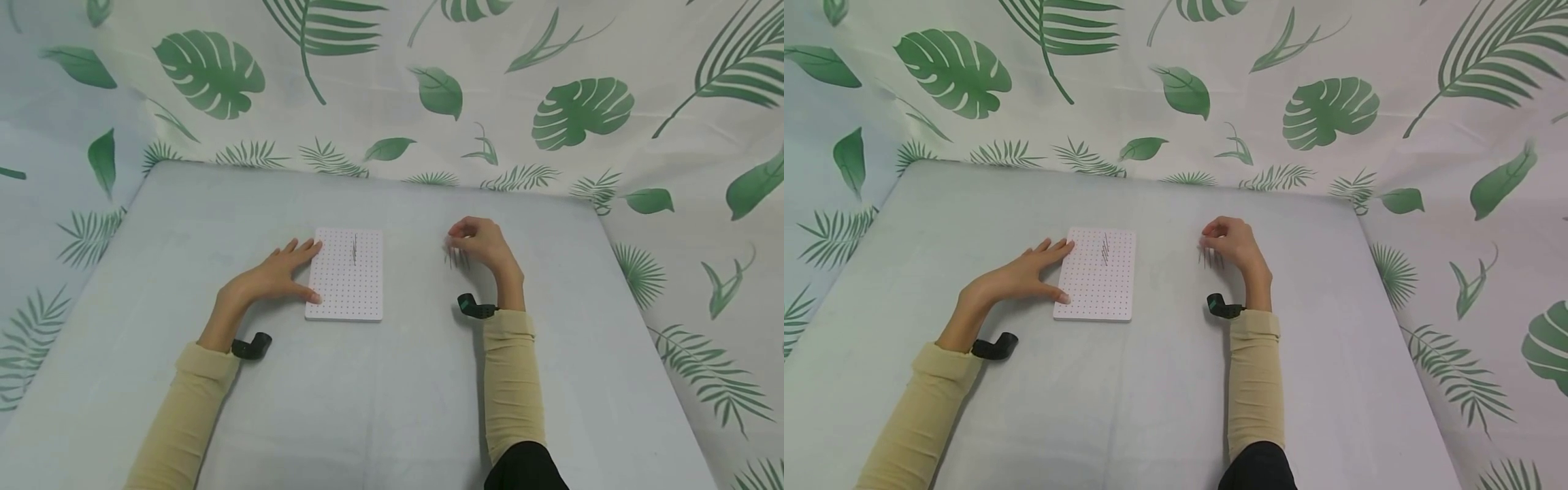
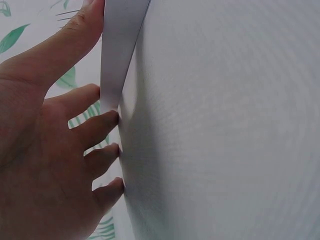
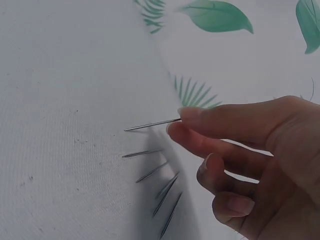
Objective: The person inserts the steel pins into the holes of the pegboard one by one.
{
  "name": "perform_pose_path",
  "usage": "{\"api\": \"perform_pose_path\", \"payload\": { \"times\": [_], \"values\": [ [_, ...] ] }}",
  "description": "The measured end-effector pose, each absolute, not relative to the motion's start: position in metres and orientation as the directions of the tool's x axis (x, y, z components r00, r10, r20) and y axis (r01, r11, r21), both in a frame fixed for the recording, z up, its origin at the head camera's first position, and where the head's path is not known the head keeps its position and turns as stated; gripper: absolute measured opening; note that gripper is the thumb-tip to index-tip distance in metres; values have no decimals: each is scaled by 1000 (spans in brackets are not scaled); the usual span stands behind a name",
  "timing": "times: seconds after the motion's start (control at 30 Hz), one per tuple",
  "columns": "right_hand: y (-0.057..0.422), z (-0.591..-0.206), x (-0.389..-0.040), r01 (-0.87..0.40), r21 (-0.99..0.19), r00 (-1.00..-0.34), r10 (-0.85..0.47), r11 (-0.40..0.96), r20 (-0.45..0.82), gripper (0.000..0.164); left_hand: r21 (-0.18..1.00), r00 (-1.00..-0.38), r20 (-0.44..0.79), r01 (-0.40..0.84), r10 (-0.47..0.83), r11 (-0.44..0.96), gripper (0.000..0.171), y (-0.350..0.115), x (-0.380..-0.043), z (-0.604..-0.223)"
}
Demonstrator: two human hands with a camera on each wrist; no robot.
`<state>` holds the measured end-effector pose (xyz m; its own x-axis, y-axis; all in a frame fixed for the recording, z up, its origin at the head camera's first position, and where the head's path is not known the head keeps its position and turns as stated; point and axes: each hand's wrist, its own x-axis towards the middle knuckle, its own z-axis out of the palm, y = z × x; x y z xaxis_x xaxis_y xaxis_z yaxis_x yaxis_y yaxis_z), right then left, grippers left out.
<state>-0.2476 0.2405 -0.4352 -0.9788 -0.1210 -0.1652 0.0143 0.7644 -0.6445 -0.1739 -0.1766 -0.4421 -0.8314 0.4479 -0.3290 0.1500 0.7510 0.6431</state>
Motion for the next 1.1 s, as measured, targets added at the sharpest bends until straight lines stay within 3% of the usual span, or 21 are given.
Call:
{"api": "perform_pose_path", "payload": {
  "times": [0.53,0.8,1.1],
  "values": [
    [234,-433,-247,-34,-696,-978,-166,717,-123,19,654,-831,-326,146,451,742,108,-178,-174,-443],
    [234,-435,-247,-46,-753,-974,-195,657,-111,28,648,-830,-333,143,447,748,108,-177,-174,-443],
    [232,-434,-247,-50,-762,-977,-190,646,-98,22,649,-831,-329,146,448,747,108,-177,-173,-443]
  ]
}}
